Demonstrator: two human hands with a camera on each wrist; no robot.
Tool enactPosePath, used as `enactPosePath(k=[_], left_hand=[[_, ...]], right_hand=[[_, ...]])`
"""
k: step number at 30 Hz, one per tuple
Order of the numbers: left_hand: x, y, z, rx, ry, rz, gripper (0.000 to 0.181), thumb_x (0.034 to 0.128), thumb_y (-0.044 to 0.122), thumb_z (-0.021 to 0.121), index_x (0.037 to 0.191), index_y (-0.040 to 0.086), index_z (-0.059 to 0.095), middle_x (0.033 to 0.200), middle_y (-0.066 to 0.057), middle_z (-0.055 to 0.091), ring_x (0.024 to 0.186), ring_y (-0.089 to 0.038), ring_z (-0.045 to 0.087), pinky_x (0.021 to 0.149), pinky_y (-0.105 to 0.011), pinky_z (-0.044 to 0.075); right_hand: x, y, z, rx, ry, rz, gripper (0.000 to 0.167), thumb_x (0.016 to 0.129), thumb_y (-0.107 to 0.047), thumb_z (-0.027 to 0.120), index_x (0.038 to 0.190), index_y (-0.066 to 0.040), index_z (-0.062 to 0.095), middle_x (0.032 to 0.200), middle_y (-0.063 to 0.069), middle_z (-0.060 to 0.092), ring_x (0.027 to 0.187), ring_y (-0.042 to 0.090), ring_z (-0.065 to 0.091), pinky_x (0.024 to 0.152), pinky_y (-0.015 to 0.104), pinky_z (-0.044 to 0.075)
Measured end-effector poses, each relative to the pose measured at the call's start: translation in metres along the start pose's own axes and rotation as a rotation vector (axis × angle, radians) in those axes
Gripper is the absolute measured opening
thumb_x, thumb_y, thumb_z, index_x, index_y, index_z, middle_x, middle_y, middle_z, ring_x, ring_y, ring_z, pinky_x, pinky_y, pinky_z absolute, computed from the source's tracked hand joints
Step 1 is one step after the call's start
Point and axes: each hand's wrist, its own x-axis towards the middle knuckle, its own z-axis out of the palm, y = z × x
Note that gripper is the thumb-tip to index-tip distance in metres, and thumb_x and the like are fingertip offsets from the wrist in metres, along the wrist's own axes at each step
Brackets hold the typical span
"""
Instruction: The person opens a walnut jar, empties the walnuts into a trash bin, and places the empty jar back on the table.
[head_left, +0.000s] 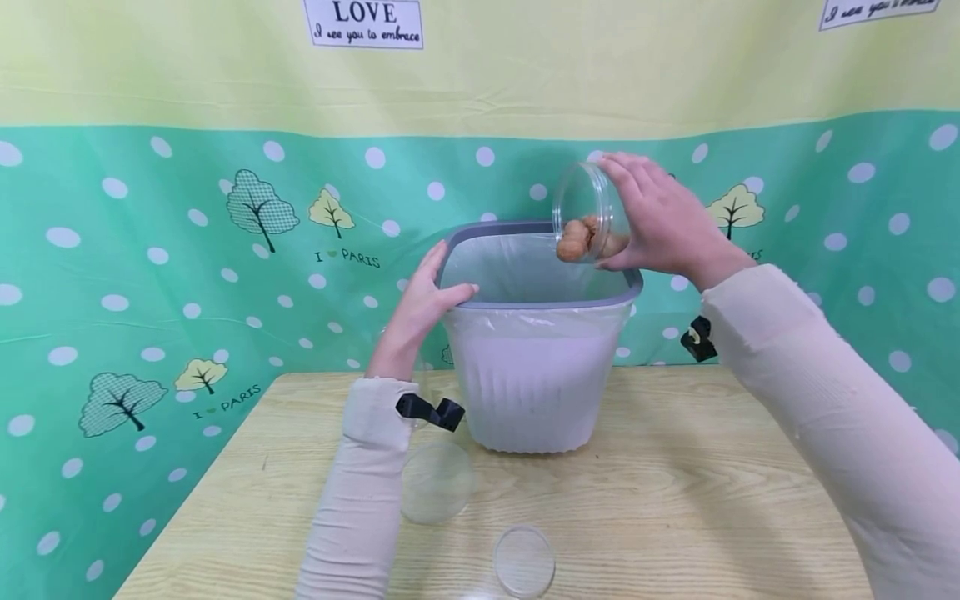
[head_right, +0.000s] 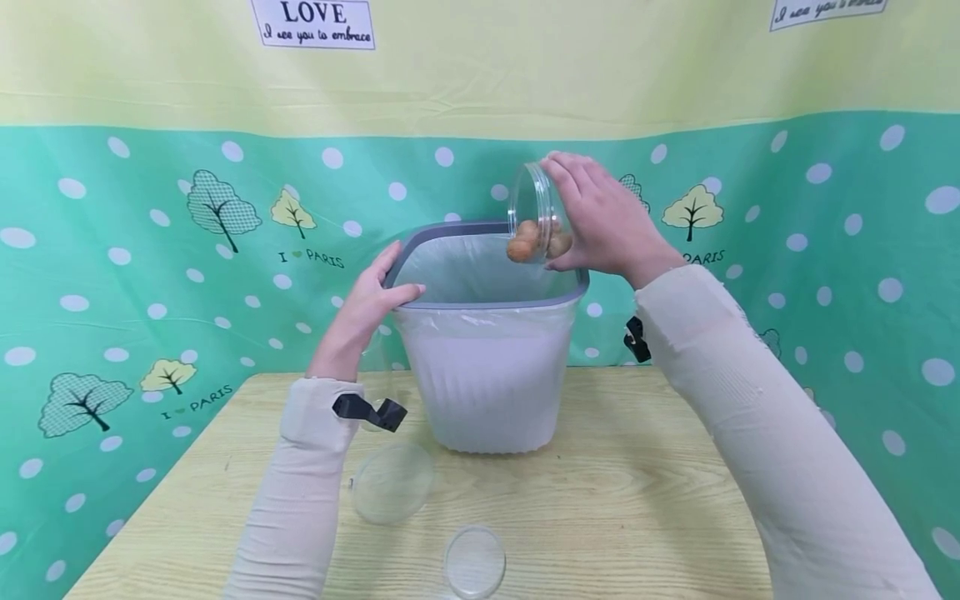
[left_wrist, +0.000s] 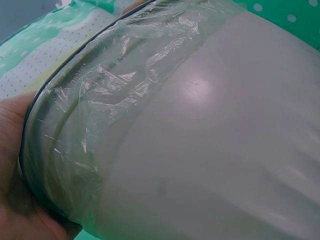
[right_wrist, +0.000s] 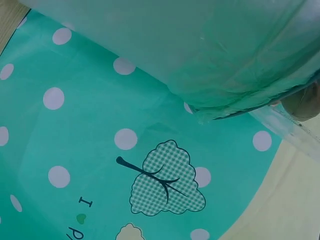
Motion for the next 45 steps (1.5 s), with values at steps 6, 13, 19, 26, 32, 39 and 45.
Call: enactPosePath(k=[6,13,19,26,32,39,45], left_hand=[[0.0001,0.0008,0.0004,0.003,-0.002,0.002,0.087,0.0807,0.015,0.067,0.151,0.009,0.016,0.158,0.0,0.01,0.144,-0.015,0.005,0.116,-0.039,0.013],[0.0007,0.0012,0.0005,0.0,0.001,0.0,0.087,0.081,0.015,0.067,0.151,0.009,0.016,0.158,0.0,0.01,0.144,-0.014,0.005,0.116,-0.039,0.013],[0.001,0.0008,0.0007,-0.005,0.001,0.003,0.088,0.0804,0.016,0.067,0.151,0.007,0.016,0.158,0.0,0.01,0.144,-0.014,0.005,0.116,-0.038,0.012],[0.0,0.0013,0.0011,-0.005,0.001,0.006,0.088,0.08,0.016,0.067,0.151,0.008,0.016,0.158,0.0,0.01,0.144,-0.014,0.005,0.116,-0.038,0.011],[-0.0003,0.0015,0.0011,0.003,0.001,0.001,0.088,0.0802,0.016,0.067,0.151,0.009,0.016,0.158,0.001,0.009,0.144,-0.014,0.005,0.116,-0.038,0.012],[-0.0013,0.0017,0.0007,-0.001,0.001,-0.001,0.088,0.0804,0.016,0.067,0.151,0.008,0.016,0.158,0.001,0.009,0.144,-0.014,0.005,0.116,-0.037,0.012],[-0.0024,0.0015,0.0004,-0.006,-0.001,-0.007,0.087,0.0808,0.017,0.067,0.151,0.009,0.016,0.158,0.002,0.009,0.144,-0.013,0.005,0.116,-0.038,0.012]], right_hand=[[0.0,0.0017,0.0004,-0.004,0.018,-0.017,0.119,0.056,-0.031,0.09,0.147,-0.004,0.02,0.147,0.019,0.031,0.133,0.037,0.029,0.108,0.053,0.029],[0.0013,0.0016,-0.0014,0.008,0.039,-0.033,0.117,0.054,-0.029,0.091,0.146,-0.003,0.023,0.146,0.019,0.032,0.133,0.037,0.03,0.107,0.052,0.03],[0.0012,0.0011,-0.0015,0.006,0.043,-0.04,0.117,0.054,-0.029,0.091,0.146,-0.003,0.023,0.145,0.019,0.033,0.133,0.036,0.03,0.109,0.051,0.029],[0.0019,0.0007,-0.0016,-0.001,0.034,-0.043,0.119,0.053,-0.031,0.091,0.146,-0.004,0.022,0.146,0.019,0.032,0.133,0.037,0.029,0.108,0.052,0.03],[0.0019,0.0,-0.0018,-0.003,0.029,-0.043,0.119,0.054,-0.032,0.091,0.146,-0.004,0.022,0.147,0.018,0.031,0.133,0.037,0.029,0.108,0.052,0.029],[0.0008,-0.0001,-0.0015,-0.014,0.031,-0.05,0.119,0.053,-0.032,0.091,0.146,-0.004,0.022,0.147,0.018,0.031,0.132,0.036,0.03,0.107,0.053,0.031],[0.0011,-0.0021,-0.0011,-0.023,0.0,-0.043,0.118,0.056,-0.031,0.091,0.147,-0.005,0.02,0.148,0.018,0.028,0.134,0.037,0.028,0.106,0.054,0.031]])
